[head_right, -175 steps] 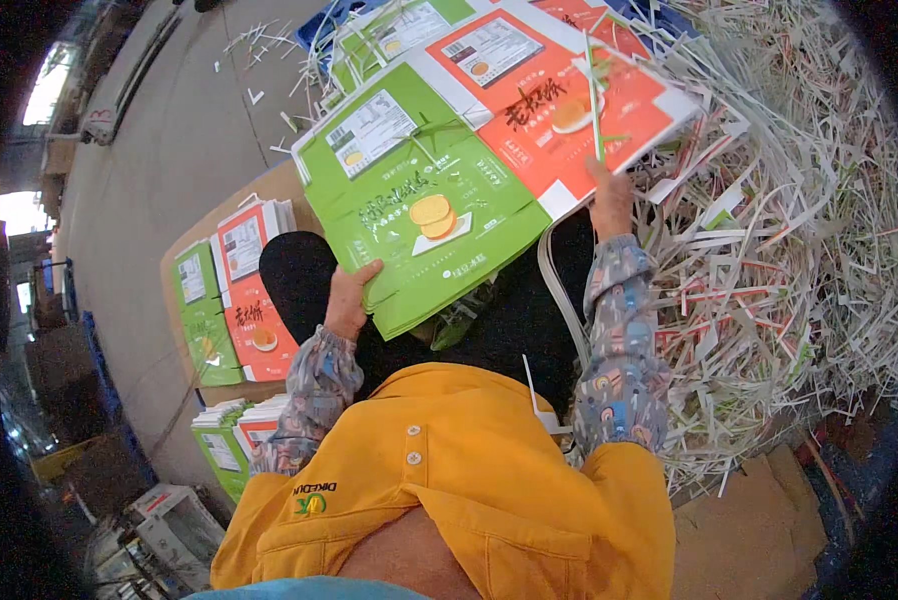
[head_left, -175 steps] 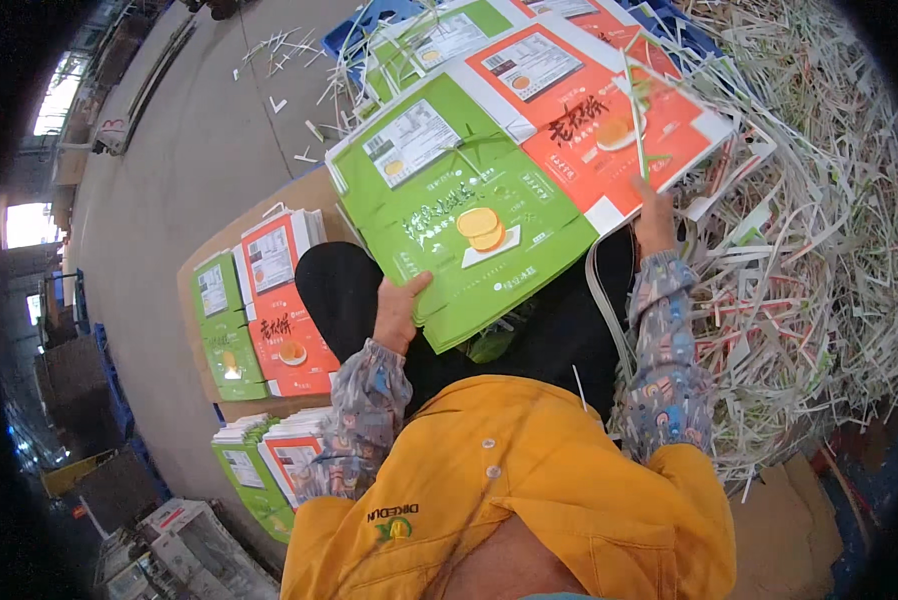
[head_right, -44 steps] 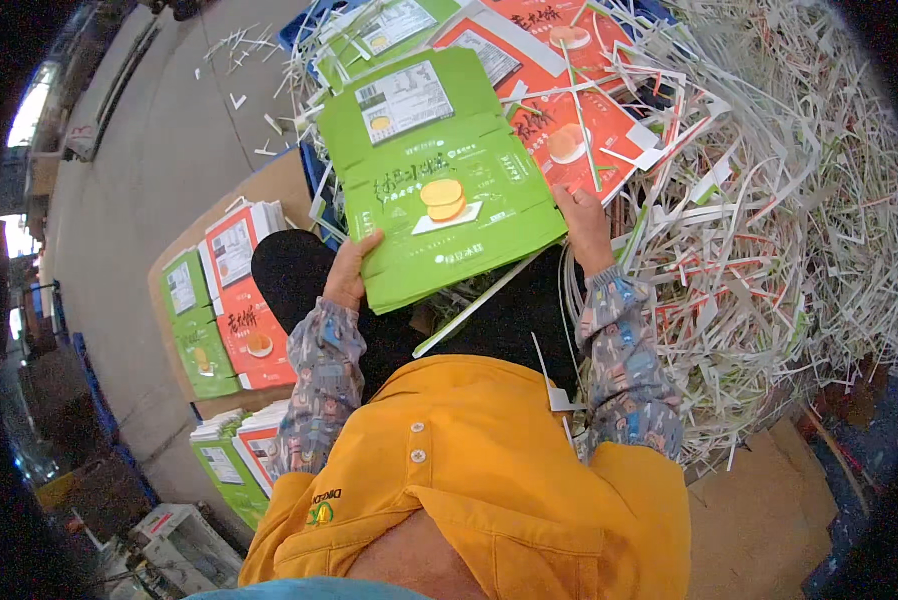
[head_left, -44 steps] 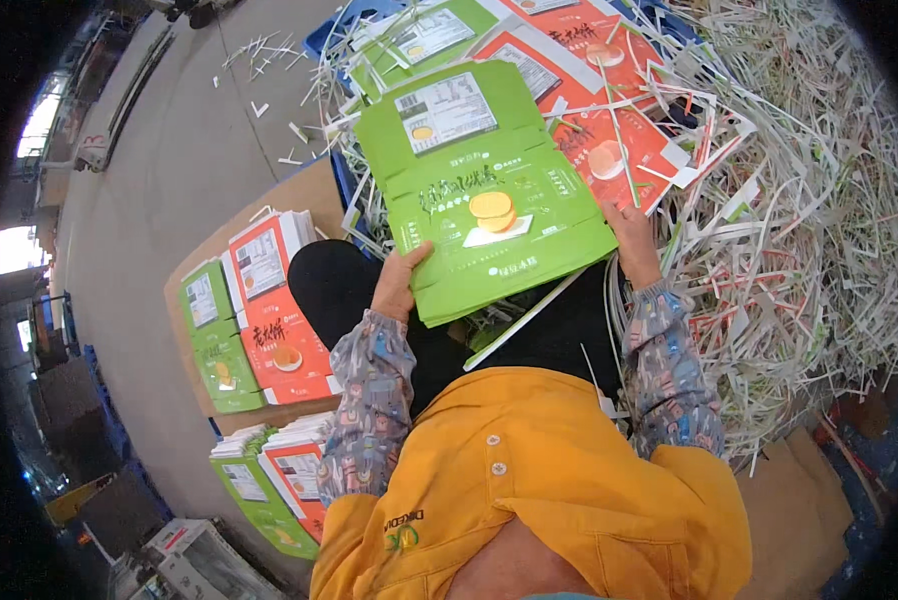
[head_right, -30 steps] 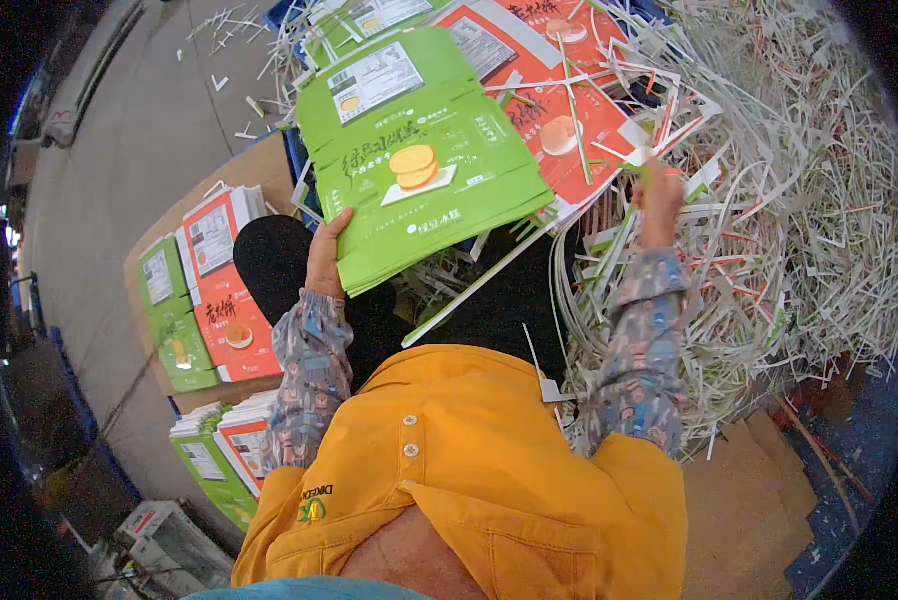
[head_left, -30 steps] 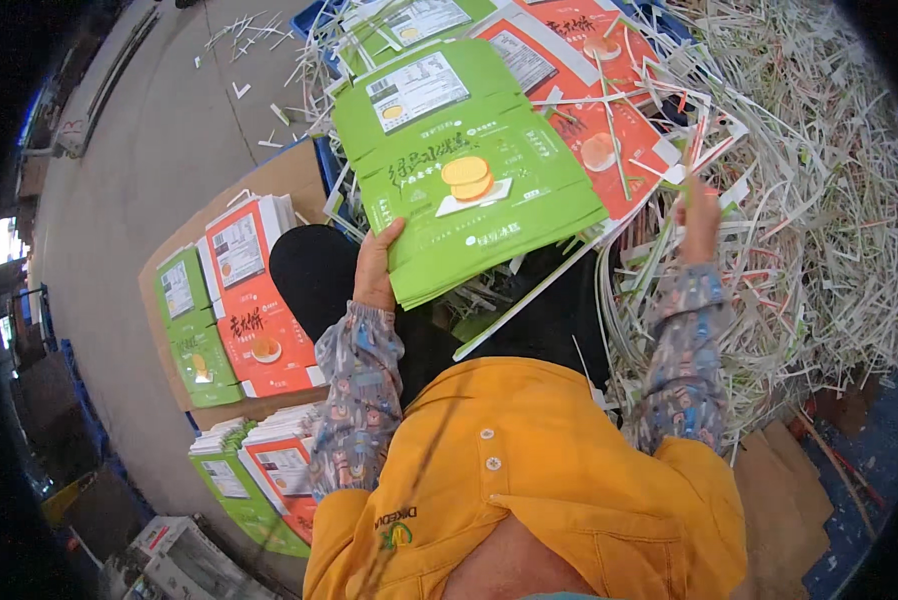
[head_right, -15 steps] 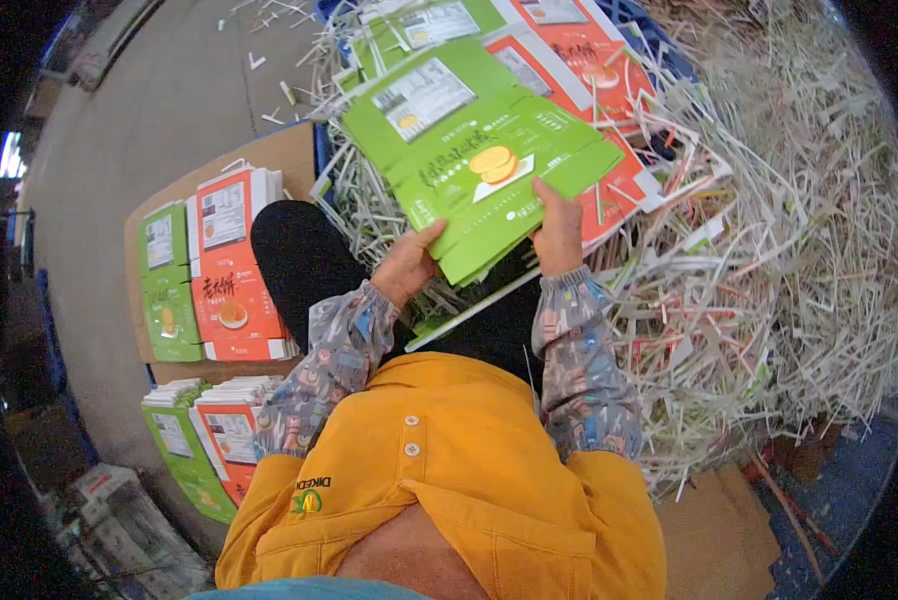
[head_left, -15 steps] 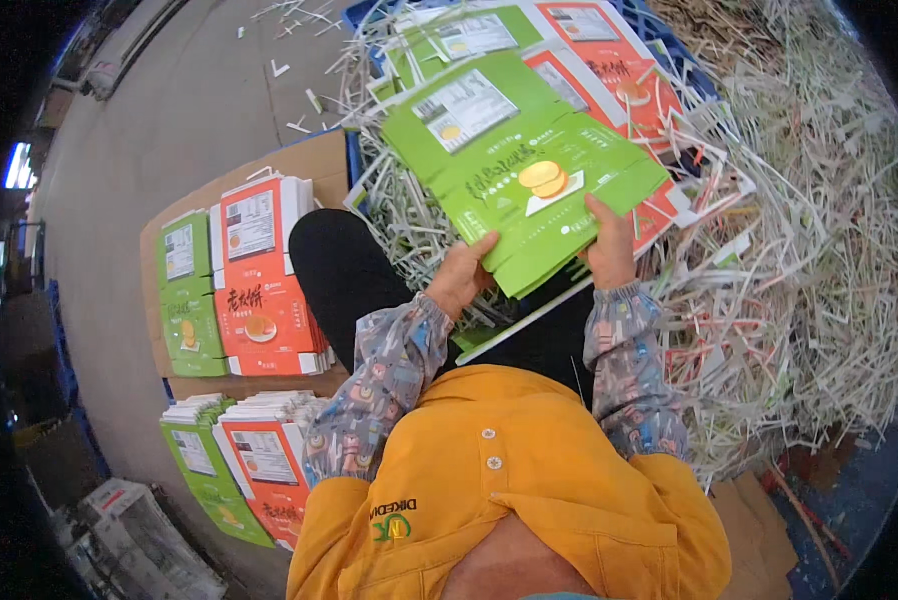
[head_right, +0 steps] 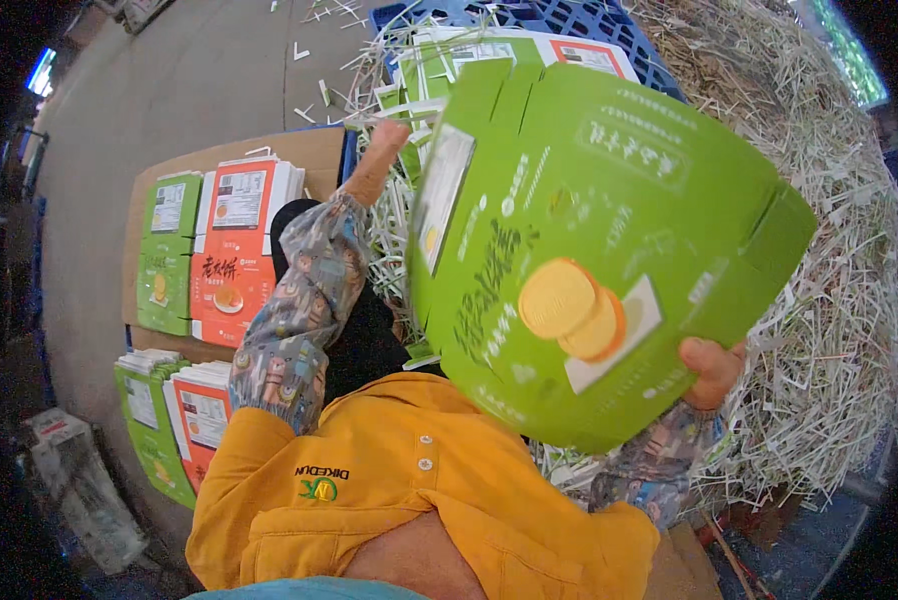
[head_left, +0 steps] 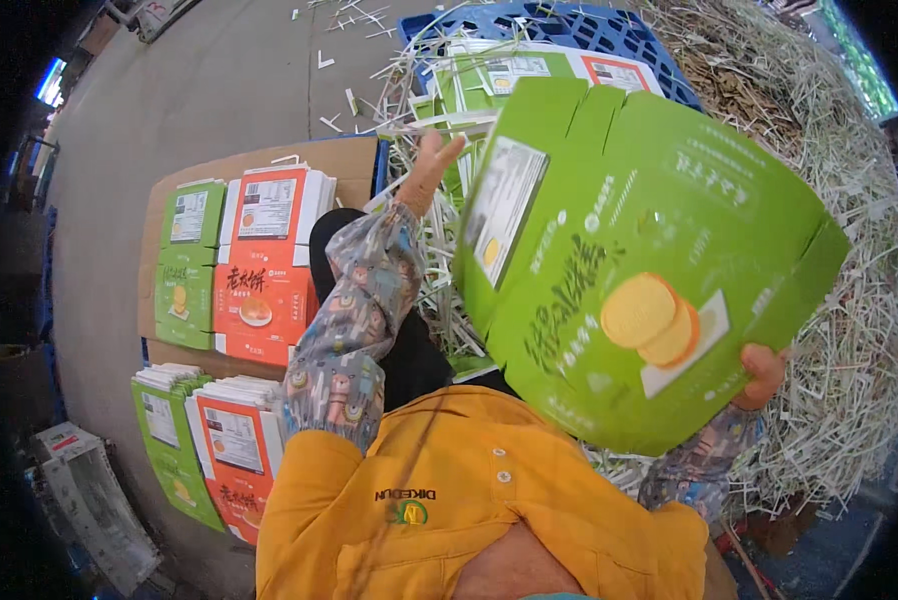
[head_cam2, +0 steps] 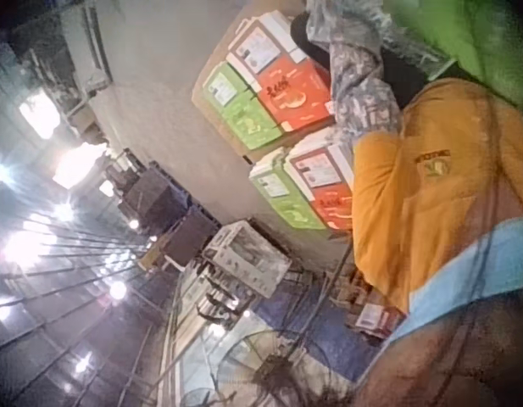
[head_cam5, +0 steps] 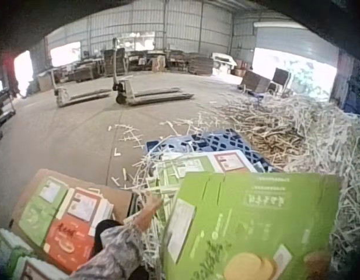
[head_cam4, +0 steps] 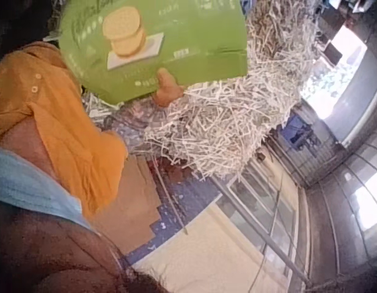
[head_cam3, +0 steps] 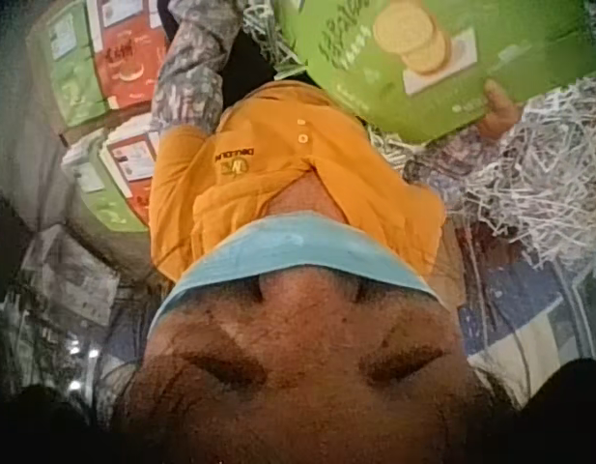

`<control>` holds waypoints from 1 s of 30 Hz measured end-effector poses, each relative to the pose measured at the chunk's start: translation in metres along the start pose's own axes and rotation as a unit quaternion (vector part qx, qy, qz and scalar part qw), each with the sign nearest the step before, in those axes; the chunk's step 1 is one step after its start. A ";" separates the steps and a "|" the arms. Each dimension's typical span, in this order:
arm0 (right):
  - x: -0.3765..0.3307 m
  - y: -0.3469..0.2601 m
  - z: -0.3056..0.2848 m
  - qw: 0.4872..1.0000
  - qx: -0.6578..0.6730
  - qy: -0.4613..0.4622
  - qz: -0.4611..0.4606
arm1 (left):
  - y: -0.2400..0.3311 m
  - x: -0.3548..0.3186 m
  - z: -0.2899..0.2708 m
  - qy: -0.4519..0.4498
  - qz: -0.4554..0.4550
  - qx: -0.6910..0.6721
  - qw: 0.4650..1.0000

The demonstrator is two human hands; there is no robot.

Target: Sorting and inspecting flat-packed cardboard food boxes from a pallet area.

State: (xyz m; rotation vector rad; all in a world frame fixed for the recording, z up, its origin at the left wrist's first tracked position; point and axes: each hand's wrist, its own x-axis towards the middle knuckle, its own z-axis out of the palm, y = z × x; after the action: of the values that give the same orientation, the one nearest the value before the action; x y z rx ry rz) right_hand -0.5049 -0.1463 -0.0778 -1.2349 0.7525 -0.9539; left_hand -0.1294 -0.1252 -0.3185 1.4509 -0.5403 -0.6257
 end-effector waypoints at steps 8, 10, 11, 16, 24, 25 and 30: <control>0.032 -0.013 -0.068 0.986 -0.164 0.000 0.027 | 0.045 -0.020 -0.032 -0.179 -0.096 -0.267 0.942; 0.059 -0.001 -0.082 0.955 -0.292 0.037 0.028 | 0.061 -0.011 -0.038 -0.171 -0.039 -0.224 0.959; 0.072 0.013 -0.094 0.921 -0.386 0.018 -0.040 | 0.068 -0.008 -0.038 -0.167 0.017 -0.184 0.968; 0.114 0.093 -0.111 0.939 -0.341 0.041 -0.035 | 0.056 -0.007 -0.039 -0.134 0.065 -0.134 0.980; 0.116 0.164 -0.100 0.988 -0.134 0.065 -0.042 | 0.043 -0.023 -0.037 -0.153 0.043 -0.163 0.974; 0.114 0.164 -0.091 0.980 -0.163 0.094 -0.062 | 0.040 -0.025 -0.036 -0.155 0.042 -0.163 0.974; 0.113 0.156 -0.077 0.967 -0.233 0.066 -0.082 | 0.034 -0.025 -0.037 -0.133 0.032 -0.165 0.977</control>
State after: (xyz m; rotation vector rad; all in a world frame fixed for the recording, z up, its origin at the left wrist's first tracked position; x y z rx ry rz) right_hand -0.4962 -0.2725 -0.2424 -1.6746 1.0309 -1.0338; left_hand -0.1204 -0.0808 -0.2855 1.0389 -0.6557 -0.8230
